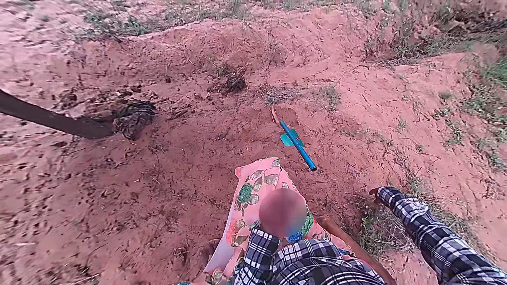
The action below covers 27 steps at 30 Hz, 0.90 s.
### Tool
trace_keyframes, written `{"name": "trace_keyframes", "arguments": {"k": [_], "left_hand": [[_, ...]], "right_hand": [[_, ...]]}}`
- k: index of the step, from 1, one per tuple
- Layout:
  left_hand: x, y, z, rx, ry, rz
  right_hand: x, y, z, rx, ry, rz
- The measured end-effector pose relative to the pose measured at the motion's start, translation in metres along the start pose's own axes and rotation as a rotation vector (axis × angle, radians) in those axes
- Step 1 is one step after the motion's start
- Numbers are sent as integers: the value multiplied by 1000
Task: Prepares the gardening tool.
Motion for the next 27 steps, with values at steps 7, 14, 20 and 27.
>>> {"name": "trace_keyframes", "arguments": {"k": [7, 14, 20, 27], "left_hand": [[-3, -3, 0, 41, -15, -1], [-9, -8, 6, 84, -16, -5], [-6, -2, 4, 68, -2, 5], [-5, -3, 2, 93, 2, 1]], "right_hand": [[108, 48, 144, 577, -576, 74], [202, 146, 158, 817, -354, 78], [192, 127, 51, 843, -308, -68], [183, 82, 18, 844, -441, -148]]}}
Point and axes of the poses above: each hand's wrist, its own x-axis towards the middle knuckle, its own z-axis out of the back of the hand, y = z × x, the point moved 8 cm from there along x, towards the middle knuckle, and after that the axes turned 12 degrees about z, right-handed, at the moved point
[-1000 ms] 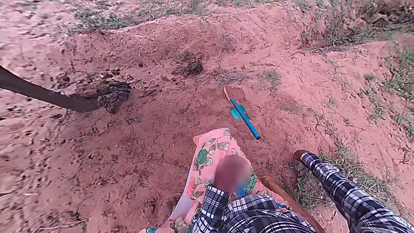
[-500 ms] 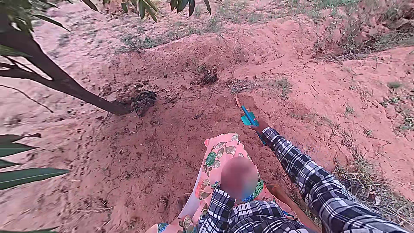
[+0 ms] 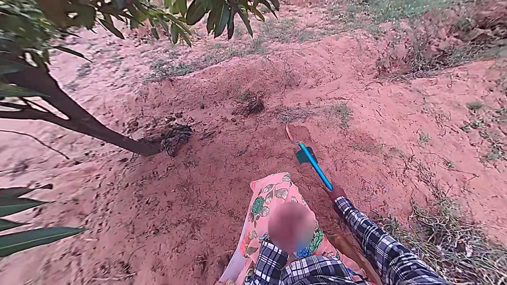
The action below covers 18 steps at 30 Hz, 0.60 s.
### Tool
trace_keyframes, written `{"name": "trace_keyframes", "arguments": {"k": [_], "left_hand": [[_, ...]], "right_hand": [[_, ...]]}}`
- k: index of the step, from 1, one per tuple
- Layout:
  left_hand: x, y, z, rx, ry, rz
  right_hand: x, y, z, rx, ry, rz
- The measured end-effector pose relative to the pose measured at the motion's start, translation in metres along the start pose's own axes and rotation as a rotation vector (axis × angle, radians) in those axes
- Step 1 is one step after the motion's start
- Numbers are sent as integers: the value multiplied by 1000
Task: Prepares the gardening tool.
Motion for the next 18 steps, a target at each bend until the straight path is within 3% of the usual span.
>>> {"name": "trace_keyframes", "arguments": {"k": [2, 8, 11, 13, 15, 18], "left_hand": [[-4, -1, 1, 14, 0, 2], [2, 2, -6, 67, -13, 1], [7, 5, -8, 106, -18, 5], [10, 7, -10, 122, -18, 14], [12, 8, -12, 137, -27, 17], [12, 6, -13, 156, -31, 19]], "right_hand": [[6, 20, 37, 45, -99, 36], [27, 93, 216, 263, -612, 391], [39, 102, 275, 367, -767, 521], [53, 81, 290, 331, -832, 497], [73, 34, 277, 248, -808, 375], [95, -62, 216, 88, -474, 6]]}}
Point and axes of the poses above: each hand's wrist, its own x-axis towards the middle knuckle, its own z-axis out of the back of the hand, y = z × x, the point moved 8 cm from there along x, towards the middle knuckle, and after that the axes turned 12 degrees about z, right-handed, at the moved point
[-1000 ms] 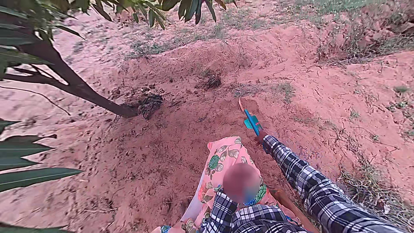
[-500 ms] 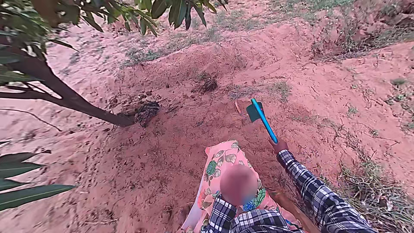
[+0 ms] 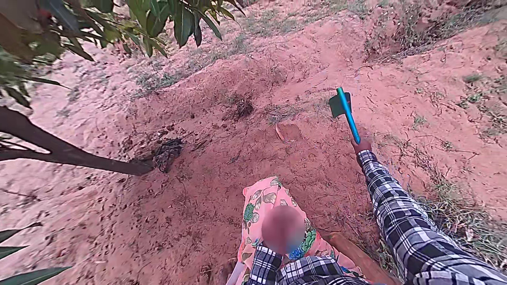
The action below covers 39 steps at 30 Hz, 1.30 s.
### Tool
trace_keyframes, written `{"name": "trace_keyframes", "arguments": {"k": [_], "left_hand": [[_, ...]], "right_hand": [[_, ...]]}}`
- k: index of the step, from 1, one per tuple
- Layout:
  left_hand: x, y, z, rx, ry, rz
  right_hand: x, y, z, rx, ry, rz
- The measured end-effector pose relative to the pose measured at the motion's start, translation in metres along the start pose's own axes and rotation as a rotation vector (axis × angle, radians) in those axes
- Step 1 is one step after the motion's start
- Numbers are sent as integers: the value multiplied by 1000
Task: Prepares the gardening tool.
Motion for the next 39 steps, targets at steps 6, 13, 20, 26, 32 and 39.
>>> {"name": "trace_keyframes", "arguments": {"k": [6, 13, 20, 26, 32, 39], "left_hand": [[-3, -3, 6, -5, -7, 0], [-4, -3, 6, -34, -9, -20], [-7, -2, 5, -11, -5, -19], [-6, 0, 3, 20, -20, -11], [-4, -3, 6, 6, -13, -14], [-7, -6, 6, -23, 19, -11]], "right_hand": [[-65, -51, -28, 182, 46, -330], [-133, -41, -27, 370, -28, -332], [-67, 5, 69, 504, -371, -127], [13, -34, 76, 268, -415, -113], [-44, -65, 17, -50, 151, -320], [-112, -72, 11, 119, -127, -266]]}}
Point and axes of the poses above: each hand's wrist, its own x-axis towards the middle knuckle, its own z-axis out of the back of the hand, y = z × x, the point moved 8 cm from there along x, towards the middle knuckle, and after that the axes turned 12 degrees about z, right-handed, at the moved point
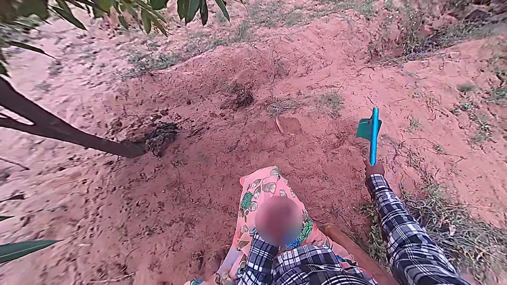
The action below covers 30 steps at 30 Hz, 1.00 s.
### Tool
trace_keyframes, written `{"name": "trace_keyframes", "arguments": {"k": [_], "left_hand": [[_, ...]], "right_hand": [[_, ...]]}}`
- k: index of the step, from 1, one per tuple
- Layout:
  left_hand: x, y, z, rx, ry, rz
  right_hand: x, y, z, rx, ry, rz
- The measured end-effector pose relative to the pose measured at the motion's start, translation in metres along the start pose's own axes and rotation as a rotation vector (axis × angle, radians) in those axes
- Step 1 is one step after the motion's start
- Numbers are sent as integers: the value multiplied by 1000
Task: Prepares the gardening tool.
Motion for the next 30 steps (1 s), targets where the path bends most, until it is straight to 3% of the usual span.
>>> {"name": "trace_keyframes", "arguments": {"k": [7, 10, 12, 15, 19, 24, 28, 30], "left_hand": [[-1, 1, 0, 17, -15, 0], [0, 3, 1, 27, -22, 8], [0, 3, 1, 31, -29, 8], [1, -7, 0, 110, -27, 62], [15, -42, -24, 146, 175, 128], [35, -74, -88, 121, 373, 24], [57, -80, -132, 300, 539, 24], [66, -81, -136, 358, 542, 19]], "right_hand": [[-11, 95, 39, 170, -70, 274], [-41, 136, 21, 300, 153, 356], [-80, 154, 5, 409, 337, 278], [-133, 144, -40, 495, 588, 51], [-170, 120, -98, 596, 797, -142], [-171, 127, -106, 486, 845, -19], [-158, 140, -99, 397, 775, 195], [-130, 133, -90, 176, 727, 328]]}}
Point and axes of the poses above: each hand's wrist, its own x-axis towards the middle knuckle, its own z-axis out of the back of the hand, y = z × x, the point moved 8 cm from there along x, towards the middle knuckle, and after that the axes turned 12 degrees about z, right-handed, at the moved point
